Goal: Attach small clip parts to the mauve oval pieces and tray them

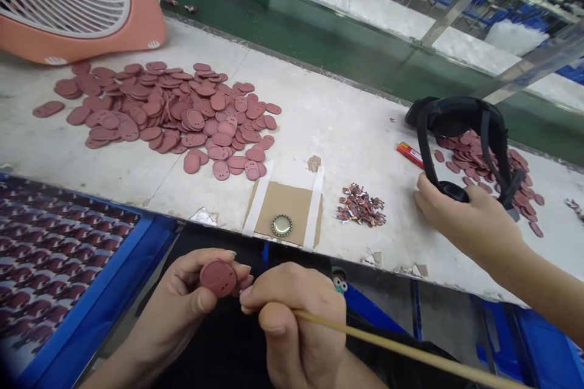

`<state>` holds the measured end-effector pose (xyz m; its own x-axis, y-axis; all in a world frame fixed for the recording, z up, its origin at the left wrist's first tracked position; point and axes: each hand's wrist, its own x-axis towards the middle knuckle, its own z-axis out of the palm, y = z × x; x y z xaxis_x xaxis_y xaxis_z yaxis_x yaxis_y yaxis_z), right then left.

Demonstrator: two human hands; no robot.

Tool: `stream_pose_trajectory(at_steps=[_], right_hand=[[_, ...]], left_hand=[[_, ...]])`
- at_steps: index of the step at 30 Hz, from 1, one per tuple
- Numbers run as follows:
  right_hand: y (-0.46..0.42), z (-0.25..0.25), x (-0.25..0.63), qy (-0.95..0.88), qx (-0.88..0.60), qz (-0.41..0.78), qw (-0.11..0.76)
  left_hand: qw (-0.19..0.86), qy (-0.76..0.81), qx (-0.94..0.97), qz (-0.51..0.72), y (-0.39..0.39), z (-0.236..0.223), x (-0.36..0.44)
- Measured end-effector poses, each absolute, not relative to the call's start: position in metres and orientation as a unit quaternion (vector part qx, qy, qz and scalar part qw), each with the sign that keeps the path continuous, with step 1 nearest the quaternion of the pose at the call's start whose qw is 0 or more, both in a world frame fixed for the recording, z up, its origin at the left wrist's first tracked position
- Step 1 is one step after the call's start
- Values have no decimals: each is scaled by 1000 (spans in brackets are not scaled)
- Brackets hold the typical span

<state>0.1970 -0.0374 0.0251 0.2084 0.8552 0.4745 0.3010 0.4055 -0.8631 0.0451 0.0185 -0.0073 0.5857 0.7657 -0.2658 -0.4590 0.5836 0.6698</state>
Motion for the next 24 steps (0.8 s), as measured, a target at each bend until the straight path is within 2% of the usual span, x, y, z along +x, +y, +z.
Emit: stream_pose_trajectory(at_steps=[10, 17, 24], right_hand=[[-37, 24, 196, -614, -472, 241, 585], [-34, 30, 198, -646, -499, 240, 525], [-36, 25, 195, -607, -512, 224, 565]], left_hand=[[848, 273, 278, 360, 13, -10, 42], [844, 284, 283, 356, 17, -9, 42], [836, 313, 260, 369, 16, -4, 44]])
